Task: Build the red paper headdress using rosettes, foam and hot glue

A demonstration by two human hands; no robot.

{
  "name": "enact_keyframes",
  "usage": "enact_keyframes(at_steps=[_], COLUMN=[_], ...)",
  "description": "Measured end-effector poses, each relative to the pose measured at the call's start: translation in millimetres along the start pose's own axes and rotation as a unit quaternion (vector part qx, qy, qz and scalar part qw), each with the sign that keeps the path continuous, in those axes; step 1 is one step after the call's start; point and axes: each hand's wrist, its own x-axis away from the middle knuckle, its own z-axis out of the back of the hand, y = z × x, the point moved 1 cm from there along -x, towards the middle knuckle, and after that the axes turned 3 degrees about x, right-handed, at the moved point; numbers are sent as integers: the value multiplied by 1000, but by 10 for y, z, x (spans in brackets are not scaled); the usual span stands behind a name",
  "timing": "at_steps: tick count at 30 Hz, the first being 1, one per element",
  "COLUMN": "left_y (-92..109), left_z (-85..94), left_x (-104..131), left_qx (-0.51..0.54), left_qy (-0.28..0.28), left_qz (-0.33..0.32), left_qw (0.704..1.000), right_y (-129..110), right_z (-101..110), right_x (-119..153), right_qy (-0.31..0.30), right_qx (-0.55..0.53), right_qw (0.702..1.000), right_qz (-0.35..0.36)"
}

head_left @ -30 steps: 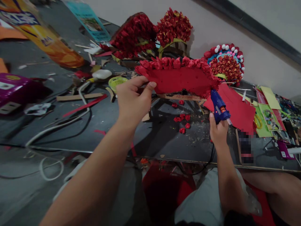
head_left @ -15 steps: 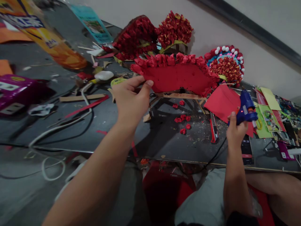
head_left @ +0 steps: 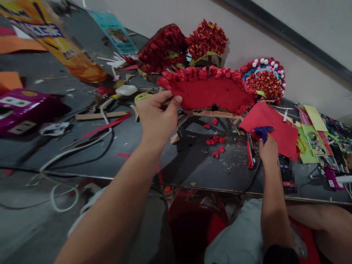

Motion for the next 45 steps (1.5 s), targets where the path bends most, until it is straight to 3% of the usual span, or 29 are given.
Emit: enact_keyframes(at_steps=[4,6,9,11,15,18,24,27,30,34,40,45], left_y=[19,9,-14,-18,4,17,25,82,176,319,572,760], left_z=[-1,-11,-34,-47,-65,-66,-37,-26,-14,12,31,56], left_x=[-13,-27,-41,-39,-18,-9,-9,7,33,62,122,217], left_qx=[21,43,69,75,72,80,56,52,34,-5,-32,-47], left_qy=[13,34,57,61,66,71,72,62,49,41,9,-3], left_qz=[3,-6,-5,-6,-21,-32,-30,-45,-67,-139,-254,-267], left_qw=[1000,998,996,995,995,994,995,996,996,989,967,963], right_y=[-167,-361,-704,-887,-1082,-1113,-1034,-996,-974,-930,-829,-774], right_z=[178,223,156,68,-47,-39,170,357,560,751,821,838], right_x=[91,177,318,378,381,348,316,300,294,308,299,258], right_qy=[75,91,0,-57,-131,-137,-47,37,132,197,257,307], right_qx=[10,-55,-149,-159,-148,-172,-385,-441,-439,-400,-312,-267], right_qw=[997,991,958,942,932,934,901,885,880,887,906,904], right_qz=[17,87,246,291,305,282,192,142,123,118,127,132])
